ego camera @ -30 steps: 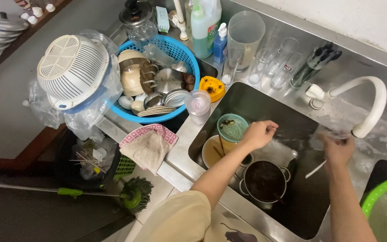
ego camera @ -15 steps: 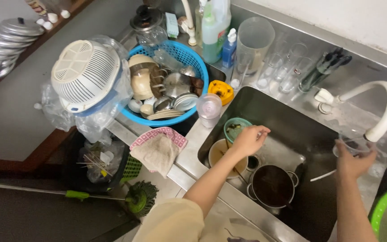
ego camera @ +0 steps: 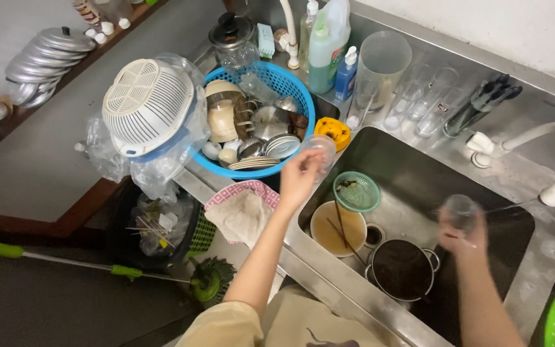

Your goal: The person rinses two plastic cups in a sink, carries them to a table, and wipes the interior and exterior of both cups with a white cloth.

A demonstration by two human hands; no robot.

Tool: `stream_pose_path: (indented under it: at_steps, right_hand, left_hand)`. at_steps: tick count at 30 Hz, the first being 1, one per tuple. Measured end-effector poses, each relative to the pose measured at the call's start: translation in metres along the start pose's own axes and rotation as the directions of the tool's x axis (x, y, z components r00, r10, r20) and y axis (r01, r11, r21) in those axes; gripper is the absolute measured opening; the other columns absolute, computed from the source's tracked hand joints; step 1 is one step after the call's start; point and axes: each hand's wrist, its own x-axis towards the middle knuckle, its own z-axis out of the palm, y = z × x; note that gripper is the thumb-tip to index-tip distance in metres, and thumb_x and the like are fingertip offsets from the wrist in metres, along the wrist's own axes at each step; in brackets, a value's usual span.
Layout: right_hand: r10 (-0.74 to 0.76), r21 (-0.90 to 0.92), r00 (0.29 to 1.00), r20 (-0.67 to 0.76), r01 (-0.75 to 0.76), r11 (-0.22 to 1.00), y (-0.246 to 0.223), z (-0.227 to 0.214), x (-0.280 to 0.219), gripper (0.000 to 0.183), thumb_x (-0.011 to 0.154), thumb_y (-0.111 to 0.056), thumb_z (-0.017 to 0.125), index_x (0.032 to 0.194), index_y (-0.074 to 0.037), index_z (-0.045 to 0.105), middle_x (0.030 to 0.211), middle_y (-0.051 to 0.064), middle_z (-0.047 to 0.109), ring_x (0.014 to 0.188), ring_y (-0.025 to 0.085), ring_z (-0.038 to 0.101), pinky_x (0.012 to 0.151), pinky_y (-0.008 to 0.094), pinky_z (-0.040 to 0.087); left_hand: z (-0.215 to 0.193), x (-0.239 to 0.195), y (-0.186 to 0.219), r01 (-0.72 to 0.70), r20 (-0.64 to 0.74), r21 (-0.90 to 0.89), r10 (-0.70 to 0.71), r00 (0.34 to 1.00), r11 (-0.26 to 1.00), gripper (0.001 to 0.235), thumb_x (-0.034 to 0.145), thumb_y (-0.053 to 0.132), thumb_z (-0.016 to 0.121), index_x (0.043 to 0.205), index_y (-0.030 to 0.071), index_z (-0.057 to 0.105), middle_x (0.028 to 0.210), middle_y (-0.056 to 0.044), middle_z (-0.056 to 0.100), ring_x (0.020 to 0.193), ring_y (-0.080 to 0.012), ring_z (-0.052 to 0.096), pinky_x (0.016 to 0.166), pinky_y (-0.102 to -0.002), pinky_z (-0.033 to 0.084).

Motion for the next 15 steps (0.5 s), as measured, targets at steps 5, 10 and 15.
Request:
stream_pose_path:
  at_steps: [5,10,15]
  right_hand:
    - [0.26,0.288,0.947,-0.19,-0.2,0.936,0.073,0.052,-0.009,0.054,0.078,-0.046,0.087,0.101,-0.008,0.056,0.086,0.003,0.057,0.064,0.012,0.058,0.04,0.019,0.022]
    - [0.461,0.048,0.887,-0.004,-0.46,0.886,0.149,0.038,0.012,0.069,0.071,-0.047,0.08,0.121,-0.002,0.063,0.1,0.014,0.073,0.049,0.005,0.05,0.038,0.013,0.023]
    - [0.423,-0.495,0.904,0.056,-0.343,0.799,0.207,0.099,-0.034,0.048,0.091,-0.055,0.075,0.077,-0.013,0.058,0.054,-0.003,0.049,0.03,0.001,0.037,0.025,0.012,0.023]
  left_hand:
    - [-0.027,-0.002,-0.037,0.169,-0.049,-0.04,-0.171,0.984,0.985,0.023,0.095,0.014,0.064,0.114,0.014,0.078,0.097,-0.011,0.078,0.075,-0.0136,0.07,0.06,-0.025,0.06]
    - [-0.029,-0.015,-0.084,0.387,0.081,-0.004,-0.385,0.919,0.922,0.027,0.098,0.021,0.059,0.118,0.015,0.076,0.101,-0.011,0.076,0.075,-0.0161,0.071,0.06,-0.026,0.061]
    - [-0.007,-0.038,-0.054,0.53,0.457,0.233,-0.573,0.68,0.815,0.091,0.096,0.059,0.062,0.166,0.021,0.018,0.151,-0.028,0.048,0.135,-0.045,0.053,0.108,-0.062,0.045]
